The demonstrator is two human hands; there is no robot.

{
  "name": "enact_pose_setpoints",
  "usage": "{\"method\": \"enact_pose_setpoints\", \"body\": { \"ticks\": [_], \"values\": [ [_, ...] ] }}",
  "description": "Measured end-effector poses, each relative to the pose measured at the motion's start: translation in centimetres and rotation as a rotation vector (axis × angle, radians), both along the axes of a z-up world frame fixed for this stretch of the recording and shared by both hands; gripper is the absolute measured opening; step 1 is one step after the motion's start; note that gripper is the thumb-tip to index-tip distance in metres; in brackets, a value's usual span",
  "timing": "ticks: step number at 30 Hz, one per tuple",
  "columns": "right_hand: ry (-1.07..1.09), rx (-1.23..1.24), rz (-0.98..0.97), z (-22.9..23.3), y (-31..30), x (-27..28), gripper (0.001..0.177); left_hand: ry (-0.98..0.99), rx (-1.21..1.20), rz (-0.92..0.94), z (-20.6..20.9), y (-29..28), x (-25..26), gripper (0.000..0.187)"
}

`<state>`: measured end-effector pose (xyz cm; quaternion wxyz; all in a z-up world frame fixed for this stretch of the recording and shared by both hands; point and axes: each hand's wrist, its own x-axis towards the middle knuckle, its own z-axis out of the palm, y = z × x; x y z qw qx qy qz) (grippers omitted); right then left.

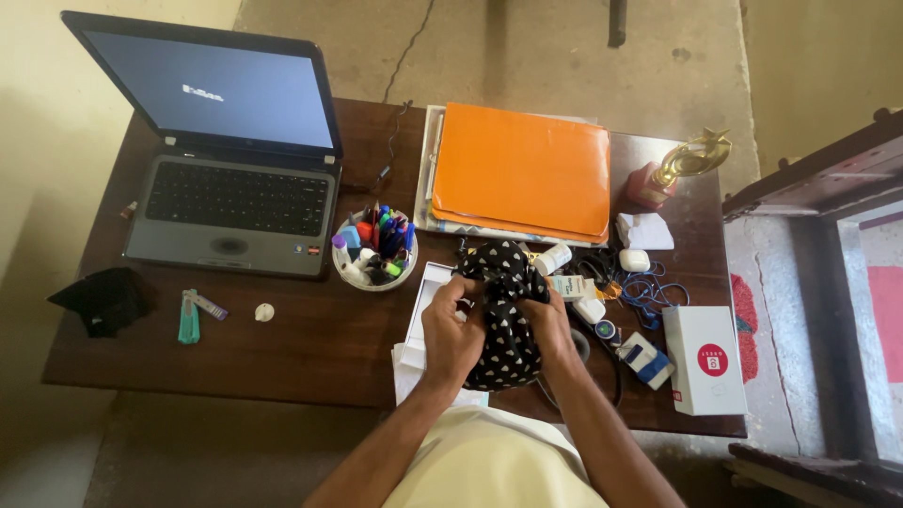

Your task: The person empties a small black and white patterned pouch onto a cluttered desk, then places the pouch into a drawer. The person handles various small items including a white box, a watch, and a small bottle, moving them around the desk surface.

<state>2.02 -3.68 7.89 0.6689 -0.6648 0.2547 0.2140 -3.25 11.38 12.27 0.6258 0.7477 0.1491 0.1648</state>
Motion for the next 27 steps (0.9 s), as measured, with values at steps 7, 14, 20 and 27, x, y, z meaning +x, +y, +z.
{"method": "enact_pose_setpoints", "body": {
  "ticks": [7, 14, 20, 27],
  "values": [
    [0.201, 0.064, -0.159, 0.5, -1.3, 1.1, 0.053, -0.106, -0.064, 0.071, -1.3, 0.9, 0.0, 0.007],
    [-0.037, 0.039, -0.083, 0.4, -4.9, 2.4, 0.046, 0.040, -0.225, 0.139, -0.1, 2.9, -0.6, 0.020],
    [0.040, -0.016, 0.065, -1.7, -1.5, 1.4, 0.030, 0.029, -0.161, 0.029, -1.5, 1.4, -0.7, 0.021],
    [-0.225, -0.004, 0.145, -2.4, -0.8, 0.7, 0.032, 0.122, -0.254, 0.022, -1.5, 1.5, -1.2, 0.023]
  ]
}}
